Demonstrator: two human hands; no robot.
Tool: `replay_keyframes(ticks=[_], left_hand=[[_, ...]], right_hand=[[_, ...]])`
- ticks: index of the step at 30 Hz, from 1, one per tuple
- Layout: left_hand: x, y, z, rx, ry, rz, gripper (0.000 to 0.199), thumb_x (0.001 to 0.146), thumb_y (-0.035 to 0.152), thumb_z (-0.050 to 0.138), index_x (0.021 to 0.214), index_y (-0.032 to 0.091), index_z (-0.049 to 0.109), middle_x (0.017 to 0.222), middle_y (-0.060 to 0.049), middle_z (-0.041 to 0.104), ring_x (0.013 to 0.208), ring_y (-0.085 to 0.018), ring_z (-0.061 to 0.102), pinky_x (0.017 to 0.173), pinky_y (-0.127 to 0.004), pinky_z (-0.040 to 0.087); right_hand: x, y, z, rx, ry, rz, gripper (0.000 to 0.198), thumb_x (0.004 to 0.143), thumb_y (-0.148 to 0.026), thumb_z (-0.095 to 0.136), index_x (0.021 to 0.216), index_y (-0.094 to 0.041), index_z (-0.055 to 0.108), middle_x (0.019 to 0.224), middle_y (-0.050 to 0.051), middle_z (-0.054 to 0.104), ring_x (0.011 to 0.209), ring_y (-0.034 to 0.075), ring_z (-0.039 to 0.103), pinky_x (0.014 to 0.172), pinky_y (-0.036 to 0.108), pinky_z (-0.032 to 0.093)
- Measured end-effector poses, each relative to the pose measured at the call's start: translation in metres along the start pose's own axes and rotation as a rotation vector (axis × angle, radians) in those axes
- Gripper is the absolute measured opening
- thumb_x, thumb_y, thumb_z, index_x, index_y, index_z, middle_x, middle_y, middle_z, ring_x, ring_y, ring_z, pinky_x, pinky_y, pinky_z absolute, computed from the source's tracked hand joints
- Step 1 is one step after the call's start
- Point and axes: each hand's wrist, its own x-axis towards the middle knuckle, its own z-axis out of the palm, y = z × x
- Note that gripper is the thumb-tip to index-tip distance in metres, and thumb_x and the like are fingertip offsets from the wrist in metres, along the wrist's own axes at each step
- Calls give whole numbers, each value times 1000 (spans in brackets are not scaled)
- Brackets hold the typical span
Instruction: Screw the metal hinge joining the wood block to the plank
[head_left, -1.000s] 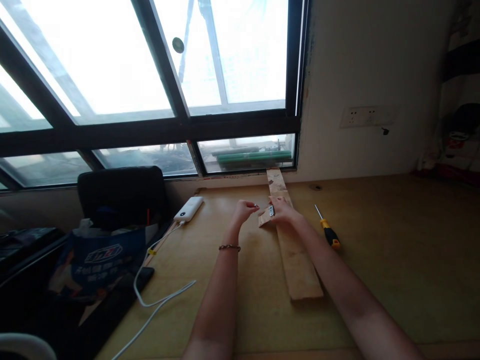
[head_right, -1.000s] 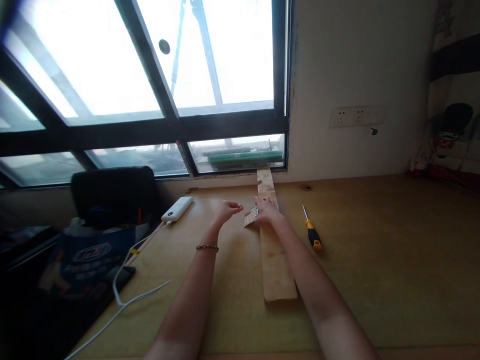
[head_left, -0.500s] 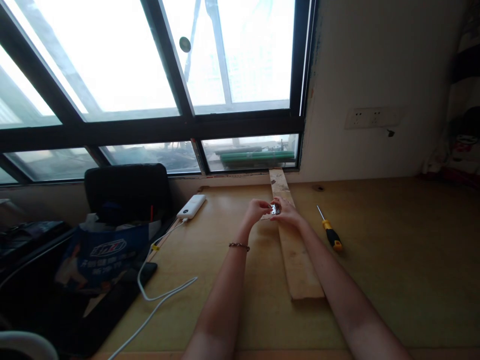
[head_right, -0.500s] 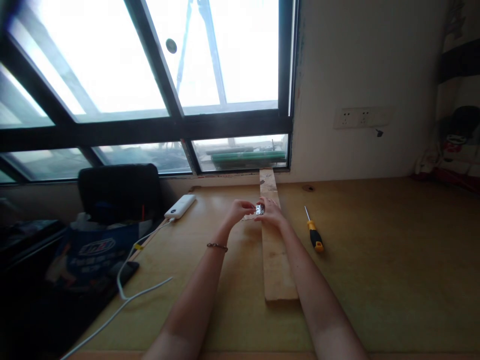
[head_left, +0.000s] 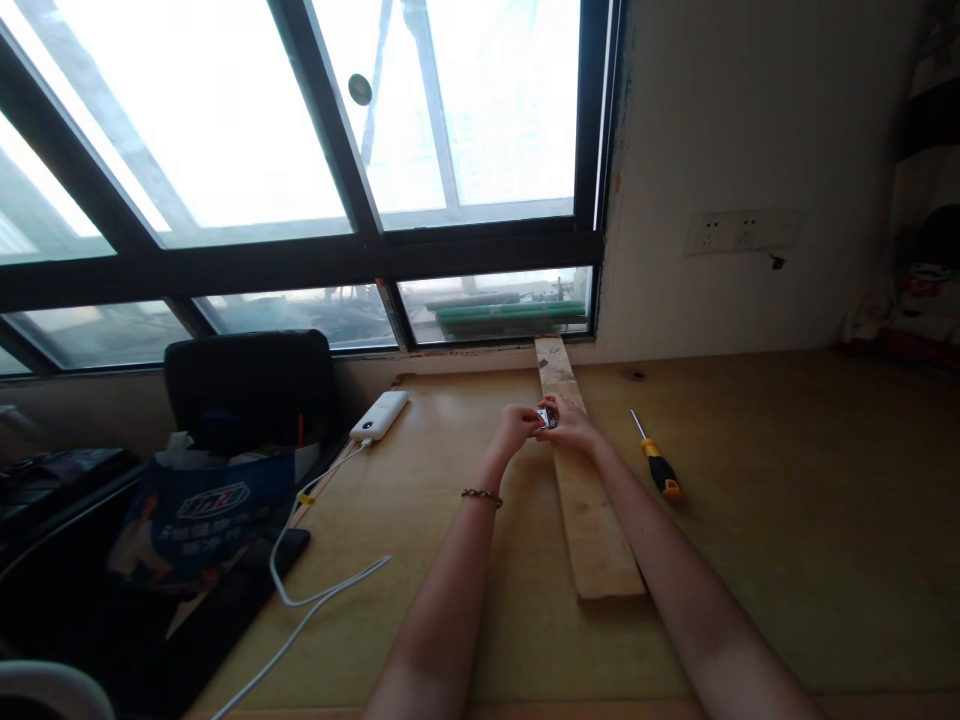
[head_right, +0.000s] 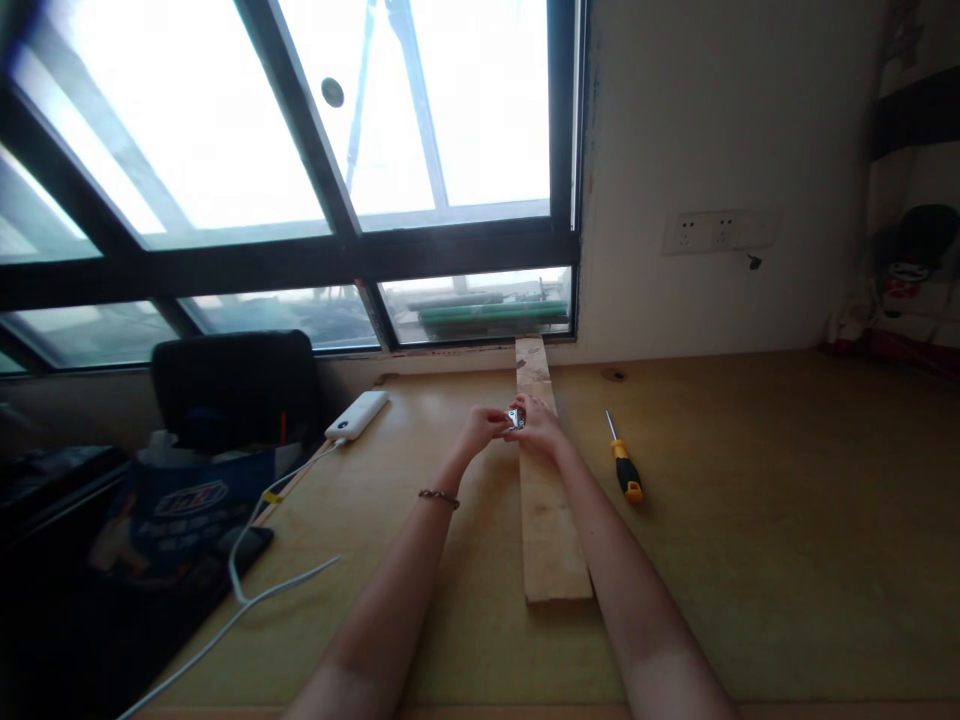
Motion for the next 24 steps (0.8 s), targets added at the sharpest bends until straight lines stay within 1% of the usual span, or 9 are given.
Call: replay_keyframes(ticks=[2,3,5,7,10,15,17,22,24], left_hand=[[0,-1,-1,46,-25,52,15,64,25,61,64,11,68,50,2,54,50,-8,45,47,-19,31],[1,0,-2,84,-15,85,14,65,24,61,63,11,68,51,1,54,51,-8,45,48,-19,32],[1,2,-3,167,58,143,11,65,21,61,65,12,68,56,0,57,54,-9,46,52,-20,33],[0,4,-3,217,125,169,11,66,19,60,70,14,70,62,-1,59,58,-9,48,56,-20,35],[0,3,-2,186,123,116,13,67,20,60,74,14,70,63,-1,61,59,-10,50,56,-20,36],[0,-4,0,32,39,1,15,67,22,59,72,12,68,54,1,57,51,-9,50,49,-19,35],[1,-6,1,34,30,2,15,66,22,60,71,12,68,54,1,57,50,-8,49,48,-19,35],[1,-3,2,145,54,42,14,62,25,64,69,14,69,55,1,59,54,-9,50,51,-19,36],[0,-1,1,122,74,47,15,60,25,66,70,13,69,56,0,60,55,-10,51,52,-20,37]], right_hand=[[0,1,1,9,4,-5,74,43,-39,80,108,-19,49,104,7,60,100,23,53,86,37,39],[0,1,1,13,6,-4,73,44,-38,80,107,-19,49,104,7,60,100,23,53,86,37,39],[1,2,1,16,2,3,73,43,-38,80,107,-19,49,104,7,60,99,23,53,86,37,40],[1,2,1,14,-3,9,72,44,-37,80,106,-19,49,103,7,60,99,23,53,85,36,40],[1,1,1,10,0,4,72,44,-37,80,106,-18,49,105,7,60,100,23,53,86,37,40],[0,-1,-1,23,-8,18,71,44,-34,80,106,-20,50,106,7,59,102,24,52,87,38,39],[0,-2,-1,22,-5,21,70,43,-33,80,105,-20,50,106,7,60,102,24,52,88,39,38],[0,-2,-1,11,-3,32,71,42,-34,80,105,-19,51,104,7,60,101,25,53,87,39,39],[0,-2,-1,10,-1,31,72,42,-35,80,105,-19,50,105,7,59,101,25,53,87,39,39]])
